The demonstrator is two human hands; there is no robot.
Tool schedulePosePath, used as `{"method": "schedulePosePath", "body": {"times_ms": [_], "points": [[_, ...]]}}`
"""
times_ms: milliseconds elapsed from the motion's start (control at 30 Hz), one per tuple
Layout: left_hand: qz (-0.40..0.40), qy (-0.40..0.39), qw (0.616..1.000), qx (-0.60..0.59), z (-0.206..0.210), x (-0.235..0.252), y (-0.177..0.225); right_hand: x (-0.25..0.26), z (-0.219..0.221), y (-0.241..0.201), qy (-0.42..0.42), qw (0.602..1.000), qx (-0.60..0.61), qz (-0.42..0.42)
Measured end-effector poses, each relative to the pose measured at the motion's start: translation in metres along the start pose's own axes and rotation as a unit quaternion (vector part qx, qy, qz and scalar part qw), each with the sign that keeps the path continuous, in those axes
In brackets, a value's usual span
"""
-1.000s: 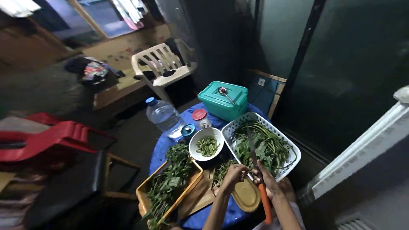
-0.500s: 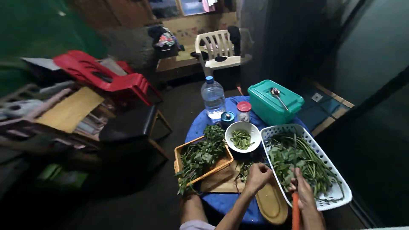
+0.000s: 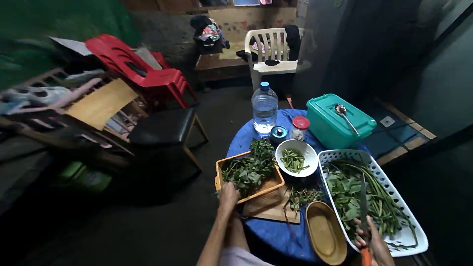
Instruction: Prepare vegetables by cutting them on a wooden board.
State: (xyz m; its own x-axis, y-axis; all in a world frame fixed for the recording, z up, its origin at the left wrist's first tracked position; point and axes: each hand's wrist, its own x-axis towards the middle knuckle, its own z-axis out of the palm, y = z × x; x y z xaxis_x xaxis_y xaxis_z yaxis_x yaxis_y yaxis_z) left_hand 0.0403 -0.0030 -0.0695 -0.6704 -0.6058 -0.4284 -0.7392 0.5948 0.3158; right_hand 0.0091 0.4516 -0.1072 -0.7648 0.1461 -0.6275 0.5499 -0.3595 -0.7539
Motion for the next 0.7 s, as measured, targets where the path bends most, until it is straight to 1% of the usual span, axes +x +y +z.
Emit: {"method": "schedulePosePath", "body": {"times_ms": [33,100,167,233,300,333,400,467,567,633,700], "points": [[-0.010,-0.012,1.000,0.021,0.003,0.006,-0.008,-0.001,0.000,0.002,-0.006,1.000,0.002,-0.002],[-0.004,-0.026,0.998,0.052,0.007,0.012,-0.014,-0.004,0.005,0.003,-0.023,1.000,-0.004,-0.008],[0.021,-0.013,0.999,0.046,0.002,0.013,-0.009,-0.007,0.009,0.002,-0.034,0.999,0.003,-0.022],[0.060,0.007,0.998,0.010,-0.013,0.008,-0.002,-0.013,0.015,0.000,-0.031,0.999,0.017,-0.034],[0.100,0.001,0.995,-0.005,-0.026,0.007,0.002,-0.019,0.018,-0.004,-0.041,0.998,0.022,-0.043],[0.107,-0.015,0.994,0.008,-0.028,0.009,0.002,-0.021,0.019,-0.005,-0.046,0.998,0.020,-0.047],[0.088,-0.052,0.993,0.064,-0.018,0.016,0.001,-0.023,0.019,-0.006,-0.054,0.997,0.015,-0.048],[0.069,-0.062,0.990,0.106,-0.003,0.016,-0.002,-0.024,0.020,-0.006,-0.056,0.997,0.014,-0.049],[0.078,-0.037,0.992,0.092,0.005,0.017,-0.006,-0.027,0.016,-0.007,-0.068,0.996,0.019,-0.053],[0.100,-0.017,0.993,0.058,-0.010,0.009,-0.003,-0.030,0.011,-0.006,-0.067,0.996,0.019,-0.056],[0.130,0.023,0.991,0.006,-0.035,-0.006,0.001,-0.034,0.008,-0.007,-0.059,0.997,0.020,-0.055]]}}
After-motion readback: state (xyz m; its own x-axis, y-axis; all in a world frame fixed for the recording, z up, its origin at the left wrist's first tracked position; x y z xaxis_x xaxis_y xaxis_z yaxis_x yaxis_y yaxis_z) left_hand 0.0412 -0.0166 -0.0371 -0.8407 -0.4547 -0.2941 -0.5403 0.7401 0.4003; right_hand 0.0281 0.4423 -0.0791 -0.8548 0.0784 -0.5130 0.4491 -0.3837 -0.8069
